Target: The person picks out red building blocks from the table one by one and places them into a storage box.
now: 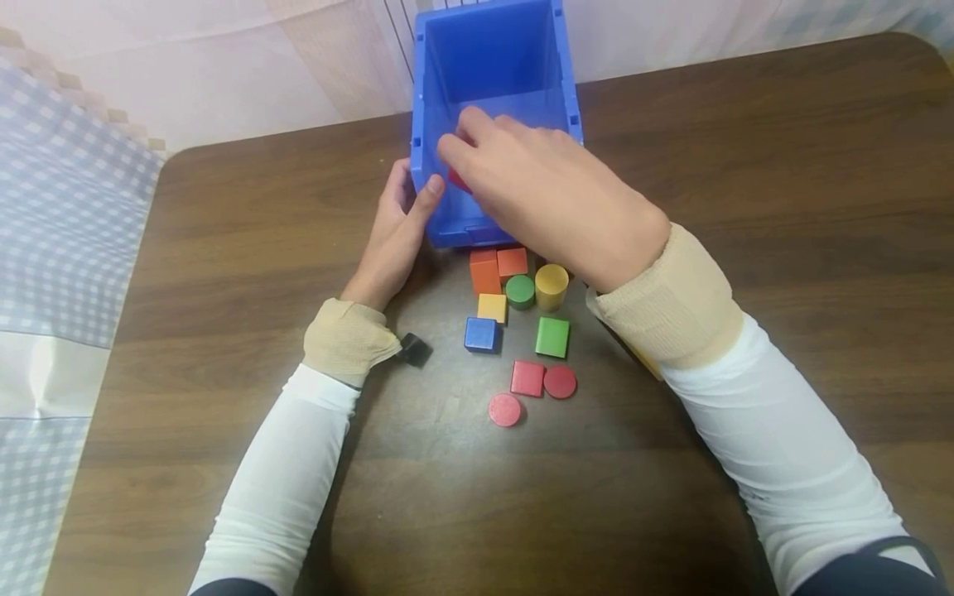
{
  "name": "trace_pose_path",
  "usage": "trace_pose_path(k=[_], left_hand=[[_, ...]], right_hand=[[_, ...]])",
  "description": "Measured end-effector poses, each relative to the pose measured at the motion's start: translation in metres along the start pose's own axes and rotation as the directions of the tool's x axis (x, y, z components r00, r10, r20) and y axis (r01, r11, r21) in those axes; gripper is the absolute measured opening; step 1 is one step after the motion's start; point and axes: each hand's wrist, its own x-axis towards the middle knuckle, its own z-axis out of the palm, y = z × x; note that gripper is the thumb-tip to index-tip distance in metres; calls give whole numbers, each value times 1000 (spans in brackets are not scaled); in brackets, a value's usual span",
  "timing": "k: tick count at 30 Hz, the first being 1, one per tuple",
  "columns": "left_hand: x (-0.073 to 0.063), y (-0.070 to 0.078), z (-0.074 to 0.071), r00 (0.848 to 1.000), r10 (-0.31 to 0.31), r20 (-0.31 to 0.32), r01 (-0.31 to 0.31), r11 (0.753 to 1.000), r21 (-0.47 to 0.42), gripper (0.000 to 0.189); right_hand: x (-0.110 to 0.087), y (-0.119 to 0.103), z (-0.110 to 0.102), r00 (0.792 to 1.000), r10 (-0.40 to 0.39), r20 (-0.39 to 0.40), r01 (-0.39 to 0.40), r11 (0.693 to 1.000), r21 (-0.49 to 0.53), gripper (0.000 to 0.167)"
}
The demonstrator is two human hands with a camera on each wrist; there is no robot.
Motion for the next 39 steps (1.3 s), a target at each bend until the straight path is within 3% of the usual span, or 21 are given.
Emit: trace_pose_path(k=[12, 31, 39], left_hand=[[-1, 0, 2, 1000, -6, 4, 6, 1000, -8, 44], [-4, -4, 6, 1000, 3, 6, -3, 999, -42, 48], [-6, -6, 7, 1000, -7, -7, 7, 999, -34, 49]], right_hand=[[5, 7, 10, 998, 62, 16, -62, 996, 56, 55], [9, 14, 22, 997, 74, 18, -76, 989, 124, 51], [15, 19, 30, 997, 76, -26, -70, 979, 189, 47]])
